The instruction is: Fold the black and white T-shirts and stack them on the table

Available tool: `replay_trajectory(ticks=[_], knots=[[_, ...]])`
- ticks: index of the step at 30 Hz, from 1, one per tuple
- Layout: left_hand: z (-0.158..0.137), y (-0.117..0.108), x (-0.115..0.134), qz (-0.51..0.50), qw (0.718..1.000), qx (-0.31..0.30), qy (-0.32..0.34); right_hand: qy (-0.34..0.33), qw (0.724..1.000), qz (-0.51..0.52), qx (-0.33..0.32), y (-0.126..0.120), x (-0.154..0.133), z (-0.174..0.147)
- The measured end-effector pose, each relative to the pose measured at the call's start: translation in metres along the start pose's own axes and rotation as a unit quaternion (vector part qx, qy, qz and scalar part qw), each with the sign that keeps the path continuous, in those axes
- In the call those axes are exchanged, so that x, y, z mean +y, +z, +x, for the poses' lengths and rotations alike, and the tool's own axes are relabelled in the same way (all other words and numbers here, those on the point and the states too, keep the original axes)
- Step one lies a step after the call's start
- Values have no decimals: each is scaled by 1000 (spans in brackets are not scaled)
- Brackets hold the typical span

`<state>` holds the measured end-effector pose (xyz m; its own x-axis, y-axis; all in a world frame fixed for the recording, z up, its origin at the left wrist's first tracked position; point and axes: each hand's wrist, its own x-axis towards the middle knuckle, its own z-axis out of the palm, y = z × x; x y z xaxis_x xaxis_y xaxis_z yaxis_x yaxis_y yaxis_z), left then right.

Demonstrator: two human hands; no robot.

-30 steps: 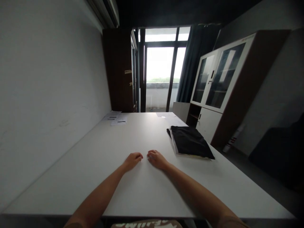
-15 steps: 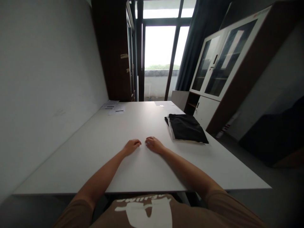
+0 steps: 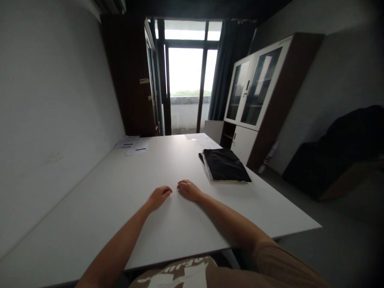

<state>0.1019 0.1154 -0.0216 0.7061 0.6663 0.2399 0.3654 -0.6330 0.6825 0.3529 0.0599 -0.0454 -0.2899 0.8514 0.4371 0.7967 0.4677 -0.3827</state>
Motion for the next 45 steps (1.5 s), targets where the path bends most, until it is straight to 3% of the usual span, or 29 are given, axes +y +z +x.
replay_trajectory(ticks=[5, 24, 45], knots=[[0, 0, -4, 0, 1000, -4, -17, 11, 1000, -6, -19, 0, 0, -2], [2, -4, 13, 22, 999, -3, -24, 20, 998, 58, 12, -8, -5, -1], [5, 8, -2, -4, 1000, 21, -10, 33, 995, 94, -17, -16, -2, -2]])
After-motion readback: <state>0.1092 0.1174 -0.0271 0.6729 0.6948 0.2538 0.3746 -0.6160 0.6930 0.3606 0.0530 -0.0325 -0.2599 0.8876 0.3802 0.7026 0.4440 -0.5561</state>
